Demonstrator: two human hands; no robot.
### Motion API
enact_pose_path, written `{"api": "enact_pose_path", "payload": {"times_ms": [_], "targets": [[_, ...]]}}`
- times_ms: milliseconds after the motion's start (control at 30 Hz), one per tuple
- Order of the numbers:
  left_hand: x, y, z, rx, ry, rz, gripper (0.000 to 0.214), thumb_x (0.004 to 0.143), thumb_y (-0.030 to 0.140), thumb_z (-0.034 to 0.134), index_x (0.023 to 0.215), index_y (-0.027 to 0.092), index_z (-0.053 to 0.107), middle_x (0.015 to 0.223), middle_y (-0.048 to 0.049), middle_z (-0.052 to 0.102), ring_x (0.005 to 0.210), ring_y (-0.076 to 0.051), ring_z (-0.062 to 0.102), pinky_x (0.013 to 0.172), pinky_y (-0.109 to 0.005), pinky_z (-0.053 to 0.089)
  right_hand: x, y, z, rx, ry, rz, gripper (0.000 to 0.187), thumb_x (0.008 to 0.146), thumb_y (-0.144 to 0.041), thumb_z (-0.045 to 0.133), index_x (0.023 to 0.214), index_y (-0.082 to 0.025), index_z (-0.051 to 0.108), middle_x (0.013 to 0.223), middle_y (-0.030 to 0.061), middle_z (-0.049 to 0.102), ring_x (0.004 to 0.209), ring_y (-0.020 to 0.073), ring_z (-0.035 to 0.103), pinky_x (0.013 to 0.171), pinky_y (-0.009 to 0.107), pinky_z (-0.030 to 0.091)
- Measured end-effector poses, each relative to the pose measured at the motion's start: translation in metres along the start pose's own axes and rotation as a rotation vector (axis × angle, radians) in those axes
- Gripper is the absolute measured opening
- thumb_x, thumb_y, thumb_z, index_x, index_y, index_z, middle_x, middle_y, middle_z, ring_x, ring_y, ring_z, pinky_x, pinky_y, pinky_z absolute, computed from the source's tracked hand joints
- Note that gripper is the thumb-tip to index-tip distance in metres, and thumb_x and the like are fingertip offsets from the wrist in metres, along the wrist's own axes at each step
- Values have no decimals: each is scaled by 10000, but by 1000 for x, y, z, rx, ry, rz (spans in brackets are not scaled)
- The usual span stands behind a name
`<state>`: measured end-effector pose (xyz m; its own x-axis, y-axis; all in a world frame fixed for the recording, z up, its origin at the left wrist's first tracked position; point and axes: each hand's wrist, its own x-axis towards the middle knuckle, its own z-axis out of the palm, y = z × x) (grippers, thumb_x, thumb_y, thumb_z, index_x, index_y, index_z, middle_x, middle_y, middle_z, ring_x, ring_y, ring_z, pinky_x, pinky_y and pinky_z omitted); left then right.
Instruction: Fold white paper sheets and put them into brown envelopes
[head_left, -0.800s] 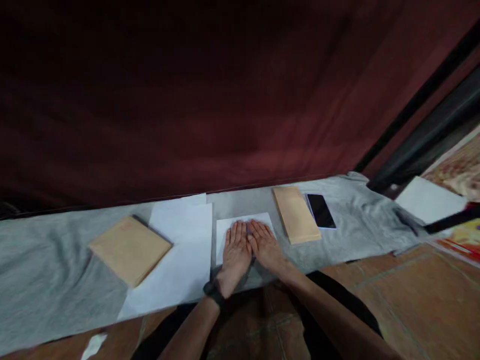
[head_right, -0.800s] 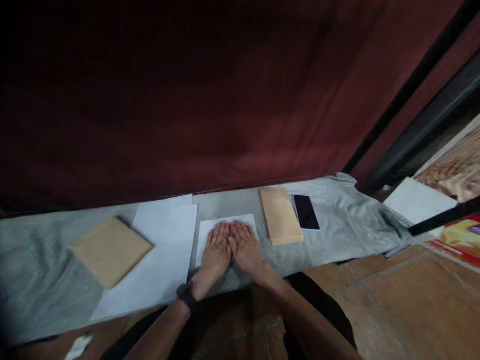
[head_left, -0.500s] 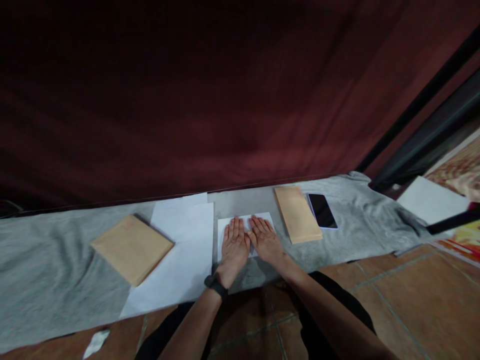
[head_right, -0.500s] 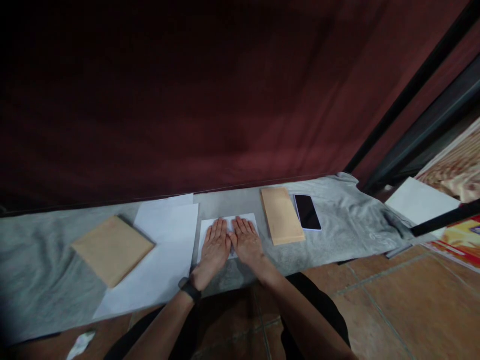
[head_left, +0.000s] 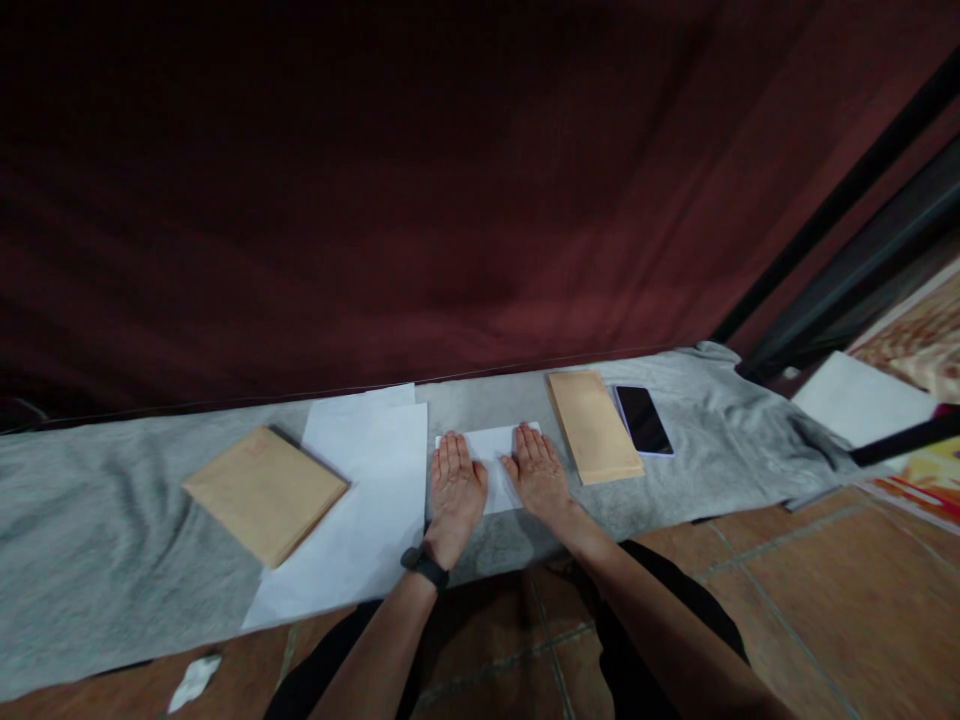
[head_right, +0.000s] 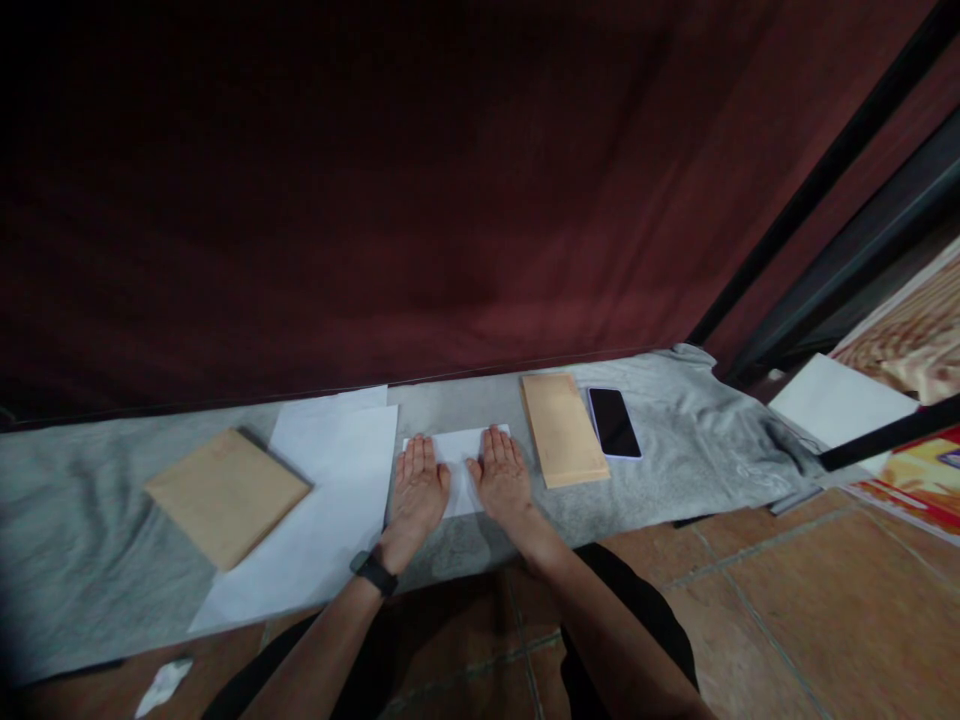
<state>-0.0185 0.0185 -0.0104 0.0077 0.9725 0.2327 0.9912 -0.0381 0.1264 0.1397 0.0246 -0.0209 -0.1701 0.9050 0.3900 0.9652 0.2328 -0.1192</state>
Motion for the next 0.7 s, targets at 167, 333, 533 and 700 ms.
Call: {"api": "enact_pose_path", "payload": {"times_ms": [167,333,533,700], "targets": [[0,1,-2,-1,7,-36,628,944,264,359,1487,-53,374,1566,-253,362,1500,-312,288,1230,-484,253,-2,2,0,-37,7,27,617,1048,-422,380,1479,17,428,1512,247,450,1426,336,423,1158,476,354],[-2,0,-2,-10,8,-27,657,965,312,344,1476,-102,352,1578,-297,297,1510,-339,250,1228,-504,243,-3,3,0,-56,-26,52,662,1039,-433,399,1481,60,398,1517,281,422,1421,362,419,1163,488,344],[-3,0,-3,12,-2,-21,691,996,401,335,1491,-81,338,1587,-288,290,1513,-347,234,1230,-502,239,-7,3,-4,-21,-8,68,650,1050,-421,356,1497,51,374,1542,271,386,1450,355,375,1172,506,328],[-4,0,-4,19,13,-9,639,1002,366,337,1497,-39,353,1597,-267,294,1519,-340,215,1225,-515,243,-19,-10,-15,86,-67,-113,561,1061,-361,326,1547,-81,347,1593,163,356,1494,268,309,1211,478,285]]}}
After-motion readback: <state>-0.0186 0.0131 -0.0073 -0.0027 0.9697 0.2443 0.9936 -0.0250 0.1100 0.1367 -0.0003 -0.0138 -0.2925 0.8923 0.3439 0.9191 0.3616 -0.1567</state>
